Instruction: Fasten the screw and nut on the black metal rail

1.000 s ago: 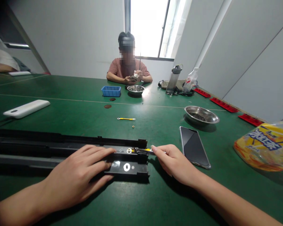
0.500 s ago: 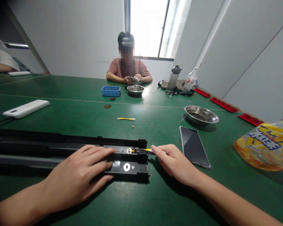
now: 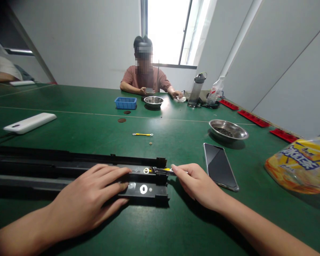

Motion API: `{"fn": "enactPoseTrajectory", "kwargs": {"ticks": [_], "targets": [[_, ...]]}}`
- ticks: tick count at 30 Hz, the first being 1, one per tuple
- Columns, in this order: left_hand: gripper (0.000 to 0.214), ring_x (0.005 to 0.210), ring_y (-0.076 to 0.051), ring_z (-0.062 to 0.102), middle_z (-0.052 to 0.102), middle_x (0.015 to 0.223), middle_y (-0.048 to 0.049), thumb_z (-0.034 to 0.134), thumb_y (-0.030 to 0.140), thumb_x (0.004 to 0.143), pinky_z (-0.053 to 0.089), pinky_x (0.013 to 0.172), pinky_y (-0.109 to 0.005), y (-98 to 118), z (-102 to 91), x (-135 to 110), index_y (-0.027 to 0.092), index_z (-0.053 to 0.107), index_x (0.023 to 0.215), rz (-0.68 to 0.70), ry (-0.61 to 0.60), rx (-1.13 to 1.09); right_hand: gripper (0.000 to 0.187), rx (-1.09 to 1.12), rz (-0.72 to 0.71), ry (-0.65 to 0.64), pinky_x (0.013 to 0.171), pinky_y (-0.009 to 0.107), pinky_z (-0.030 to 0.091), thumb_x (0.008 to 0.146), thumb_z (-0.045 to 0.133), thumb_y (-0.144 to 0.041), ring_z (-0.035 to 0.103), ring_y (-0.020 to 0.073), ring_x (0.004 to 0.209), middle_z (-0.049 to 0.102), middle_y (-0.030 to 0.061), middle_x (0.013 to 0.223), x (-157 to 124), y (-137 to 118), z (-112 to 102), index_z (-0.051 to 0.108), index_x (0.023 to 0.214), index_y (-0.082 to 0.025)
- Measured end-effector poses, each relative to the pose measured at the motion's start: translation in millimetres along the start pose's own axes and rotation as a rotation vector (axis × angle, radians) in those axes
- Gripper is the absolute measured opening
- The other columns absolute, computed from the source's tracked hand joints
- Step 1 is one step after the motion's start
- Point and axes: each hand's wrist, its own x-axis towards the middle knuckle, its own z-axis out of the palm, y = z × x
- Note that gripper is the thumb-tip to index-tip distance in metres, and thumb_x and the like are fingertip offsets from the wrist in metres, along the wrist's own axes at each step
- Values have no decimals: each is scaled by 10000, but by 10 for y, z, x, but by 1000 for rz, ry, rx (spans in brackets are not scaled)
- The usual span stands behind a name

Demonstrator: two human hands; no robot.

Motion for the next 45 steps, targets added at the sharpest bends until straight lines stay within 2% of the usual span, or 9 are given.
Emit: {"fn": "enactPoseTrajectory", "kwargs": {"ticks": [39, 45], "targets": [[213, 1172, -271, 704, 715, 1392, -63, 595, 390, 1043, 518, 1009, -490, 8, 4, 20, 236, 743, 1040, -9, -6, 5, 647, -20, -9, -5, 447, 278, 177, 982, 530, -793, 293, 107, 459, 352, -75, 528, -2, -26, 6, 435, 659, -241], [221, 1151, -278, 714, 723, 1376, -73, 590, 382, 1044, 534, 986, -497, 5, -11, 27, 222, 734, 995, 1, 2, 8, 646, -20, 1, -11, 446, 278, 180, 980, 525, -800, 298, 110, 457, 361, -72, 525, -5, -35, 7, 441, 664, -243]]}}
